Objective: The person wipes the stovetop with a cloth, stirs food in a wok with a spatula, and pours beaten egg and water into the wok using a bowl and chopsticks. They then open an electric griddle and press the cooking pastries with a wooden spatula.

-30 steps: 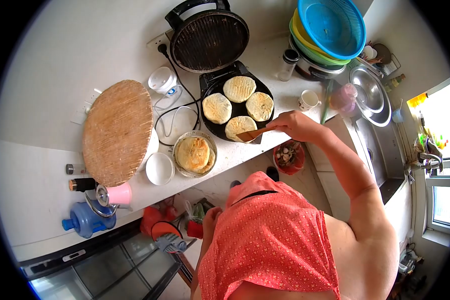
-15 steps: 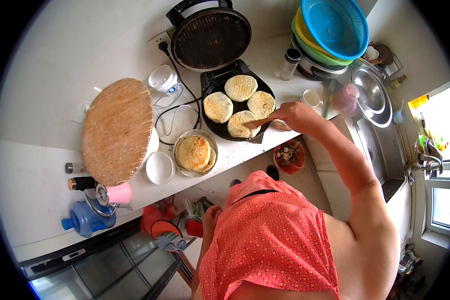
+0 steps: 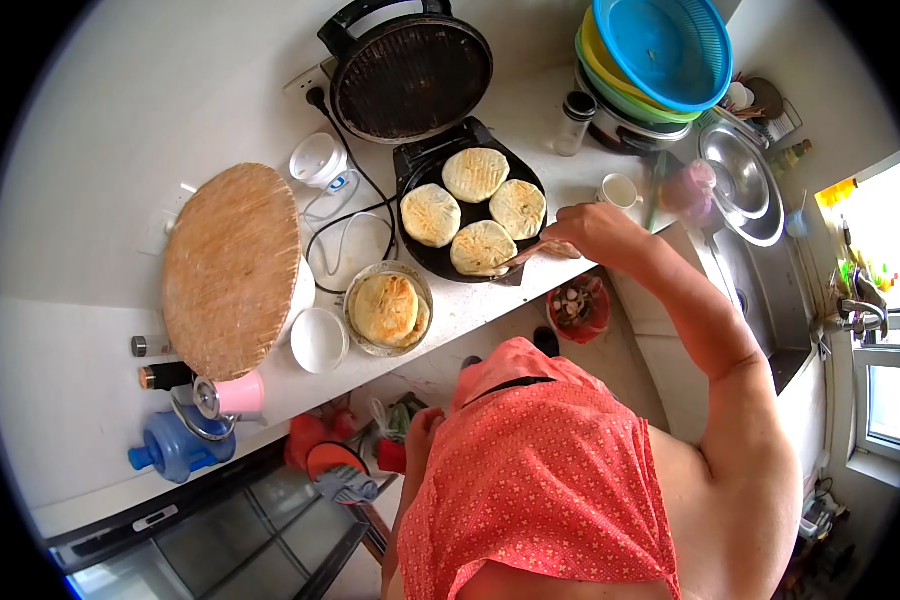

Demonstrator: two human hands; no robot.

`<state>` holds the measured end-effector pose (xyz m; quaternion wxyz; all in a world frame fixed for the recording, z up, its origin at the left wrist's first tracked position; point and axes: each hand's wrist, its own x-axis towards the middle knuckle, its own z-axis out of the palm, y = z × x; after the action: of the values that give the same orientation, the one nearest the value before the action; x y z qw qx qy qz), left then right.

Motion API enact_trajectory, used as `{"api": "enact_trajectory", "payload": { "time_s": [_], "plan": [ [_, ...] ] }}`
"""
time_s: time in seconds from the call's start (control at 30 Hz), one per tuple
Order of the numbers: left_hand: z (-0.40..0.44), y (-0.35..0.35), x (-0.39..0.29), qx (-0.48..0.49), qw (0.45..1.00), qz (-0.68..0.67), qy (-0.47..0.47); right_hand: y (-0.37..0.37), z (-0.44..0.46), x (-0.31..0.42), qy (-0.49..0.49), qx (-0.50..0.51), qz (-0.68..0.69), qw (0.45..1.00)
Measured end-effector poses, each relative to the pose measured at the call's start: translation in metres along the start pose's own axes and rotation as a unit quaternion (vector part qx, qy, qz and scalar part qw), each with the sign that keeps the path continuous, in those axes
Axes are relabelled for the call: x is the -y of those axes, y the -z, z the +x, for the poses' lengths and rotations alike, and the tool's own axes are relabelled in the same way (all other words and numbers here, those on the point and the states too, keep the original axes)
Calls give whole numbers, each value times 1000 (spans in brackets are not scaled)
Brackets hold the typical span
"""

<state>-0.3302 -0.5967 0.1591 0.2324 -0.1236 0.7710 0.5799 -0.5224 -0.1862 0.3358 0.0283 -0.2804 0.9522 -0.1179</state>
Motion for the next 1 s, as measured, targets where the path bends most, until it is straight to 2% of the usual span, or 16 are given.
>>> {"api": "enact_trajectory", "payload": {
  "time_s": [0.23,0.33,0.4,0.53,0.63,0.7,0.83,0.9,1.0],
  "plan": [
    [1,-2,8,-12,1000,-3,5,1,8,0,38,-10,-1,999],
    [0,-2,5,-12,1000,9,5,2,12,1,42,3,-15,999],
    [-1,-3,4,-12,1000,15,6,9,15,4,16,52,-45,998],
    [1,-4,10,-17,1000,5,13,3,18,-3,48,21,-42,998],
    [1,-3,14,-20,1000,-13,19,6,20,-8,23,19,-47,998],
    [0,-4,10,-23,999,-26,22,18,21,-6,-89,61,-35,994],
    [-3,-4,3,-27,999,-15,24,17,18,-8,-137,46,-41,989],
    [-4,-4,0,-26,999,-1,19,20,18,2,-239,77,-19,968],
    [-3,-5,-2,-22,1000,12,14,4,16,2,-215,20,30,976]
  ]
}}
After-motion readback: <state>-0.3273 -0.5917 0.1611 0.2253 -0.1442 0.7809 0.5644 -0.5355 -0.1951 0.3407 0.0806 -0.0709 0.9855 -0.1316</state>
